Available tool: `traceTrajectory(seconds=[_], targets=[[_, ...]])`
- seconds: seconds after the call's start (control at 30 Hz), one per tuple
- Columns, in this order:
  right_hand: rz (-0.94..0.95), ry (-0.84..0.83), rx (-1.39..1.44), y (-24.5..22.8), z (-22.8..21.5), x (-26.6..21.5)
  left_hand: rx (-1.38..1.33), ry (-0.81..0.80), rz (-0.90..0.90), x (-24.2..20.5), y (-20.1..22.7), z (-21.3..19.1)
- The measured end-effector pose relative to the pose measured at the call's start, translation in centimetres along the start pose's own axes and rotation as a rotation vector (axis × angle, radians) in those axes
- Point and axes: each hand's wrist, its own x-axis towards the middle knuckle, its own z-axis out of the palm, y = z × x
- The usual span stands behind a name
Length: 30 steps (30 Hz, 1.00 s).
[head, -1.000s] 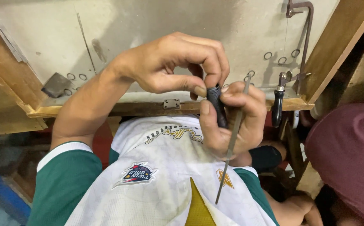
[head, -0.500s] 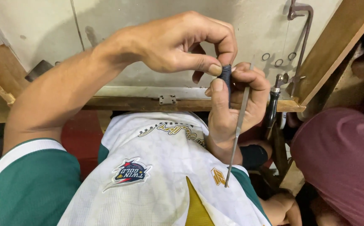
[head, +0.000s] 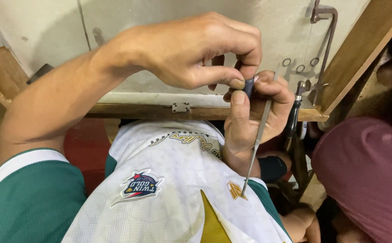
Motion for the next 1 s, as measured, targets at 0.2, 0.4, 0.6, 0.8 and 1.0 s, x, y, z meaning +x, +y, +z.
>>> traceTrajectory(seconds=[0.2, 0.4, 0.6, 0.8, 1.0], targets=[[-0.020, 0.013, 0.010, 0.4, -0.1, 0.0, 0.011, -0.001, 0.014, 0.0, 0.0, 0.0], [-0.016, 0.012, 0.000, 0.3, -0.1, 0.0, -0.015, 0.002, 0.000, 0.0, 0.0, 0.0], [-0.019, 0.034, 0.025, 0.7, 0.1, 0.1, -0.021, 0.004, 0.005, 0.0, -0.4, -0.1], [-0.021, 0.074, 0.067, 2.0, -0.4, 0.4, 0.164, 0.201, -0.060, -0.7, 0.0, -2.5], [-0.120, 0.106, 0.087, 4.2, -1.6, 2.0, 0.147, 0.317, -0.123, -1.1, 0.0, -3.2]])
